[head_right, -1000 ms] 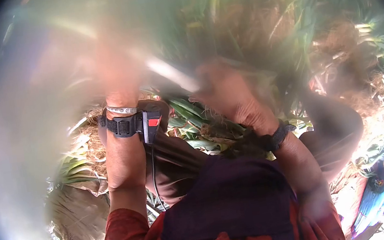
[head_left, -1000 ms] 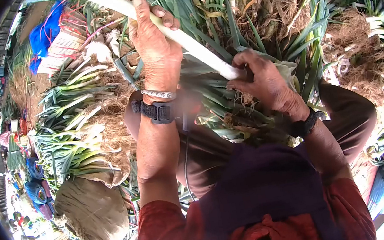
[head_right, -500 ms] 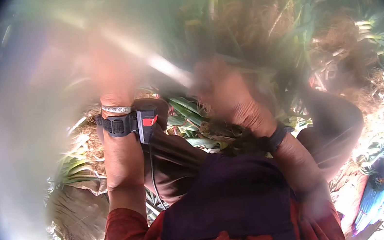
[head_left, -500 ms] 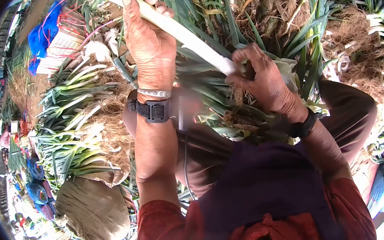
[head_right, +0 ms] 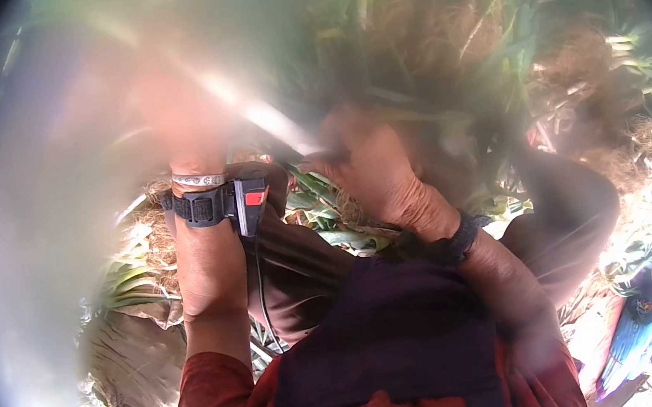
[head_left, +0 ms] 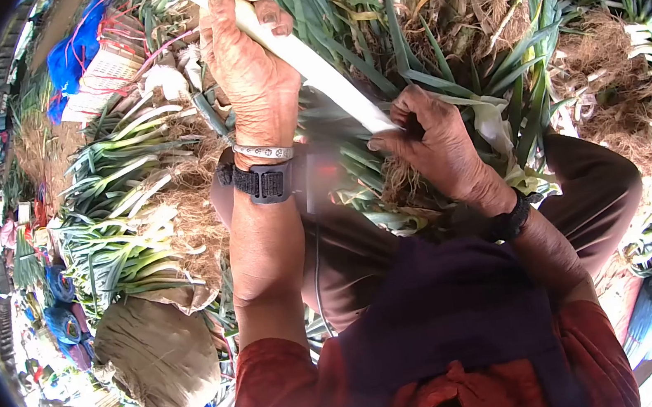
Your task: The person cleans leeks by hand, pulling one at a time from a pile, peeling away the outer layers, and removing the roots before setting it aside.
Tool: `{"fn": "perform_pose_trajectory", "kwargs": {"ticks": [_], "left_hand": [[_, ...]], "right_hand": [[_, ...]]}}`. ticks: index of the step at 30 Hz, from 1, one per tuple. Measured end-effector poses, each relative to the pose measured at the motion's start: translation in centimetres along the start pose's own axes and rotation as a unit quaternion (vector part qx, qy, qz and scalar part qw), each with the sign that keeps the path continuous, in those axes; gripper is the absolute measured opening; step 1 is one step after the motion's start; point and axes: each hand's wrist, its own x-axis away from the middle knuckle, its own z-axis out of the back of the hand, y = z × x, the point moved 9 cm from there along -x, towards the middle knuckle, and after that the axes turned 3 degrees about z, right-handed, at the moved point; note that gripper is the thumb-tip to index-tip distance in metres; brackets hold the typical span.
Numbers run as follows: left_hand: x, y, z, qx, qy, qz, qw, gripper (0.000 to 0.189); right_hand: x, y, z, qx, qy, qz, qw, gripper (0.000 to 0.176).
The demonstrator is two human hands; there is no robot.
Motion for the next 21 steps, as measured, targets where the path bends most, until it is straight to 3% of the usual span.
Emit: {"fn": "perform_pose_trajectory", "kwargs": {"ticks": [3, 6, 9, 13, 14, 16, 18, 21], "left_hand": [[0.2, -0.5, 0.0, 0.024, 0.017, 0.027, 0.999, 0.028], [0.6, -0.2, -0.2, 0.033, 0.036, 0.024, 0.999, 0.029], [-1.1, -2.0, 3.1, 0.066, 0.032, 0.052, 0.996, 0.035], [-2.0, -2.1, 5.1, 0.038, 0.084, 0.035, 0.995, 0.031], [-2.3, -1.9, 5.3, 0.044, 0.078, 0.032, 0.995, 0.030], [-2.1, -1.7, 5.0, 0.078, 0.061, 0.026, 0.995, 0.025], [-2.0, -1.7, 4.7, 0.057, 0.057, 0.012, 0.997, 0.022], [-1.9, -1.6, 5.4, 0.037, 0.117, -0.002, 0.992, 0.017]], "right_hand": [[0.5, -0.3, -0.7, 0.014, -0.001, 0.004, 1.000, 0.039], [0.5, -2.6, -0.4, 0.083, -0.027, 0.070, 0.994, 0.033], [2.0, -5.9, -0.2, 0.153, -0.039, 0.252, 0.955, 0.035], [2.9, -5.3, 0.0, 0.084, -0.071, 0.281, 0.953, 0.035], [2.7, -4.9, 0.1, 0.059, -0.028, 0.267, 0.961, 0.037], [1.5, -1.6, -0.3, 0.081, -0.014, 0.066, 0.994, 0.039], [1.5, 0.8, -0.9, 0.112, -0.053, -0.061, 0.990, 0.040], [1.8, -2.0, -0.9, 0.154, -0.034, 0.114, 0.981, 0.041]]}}
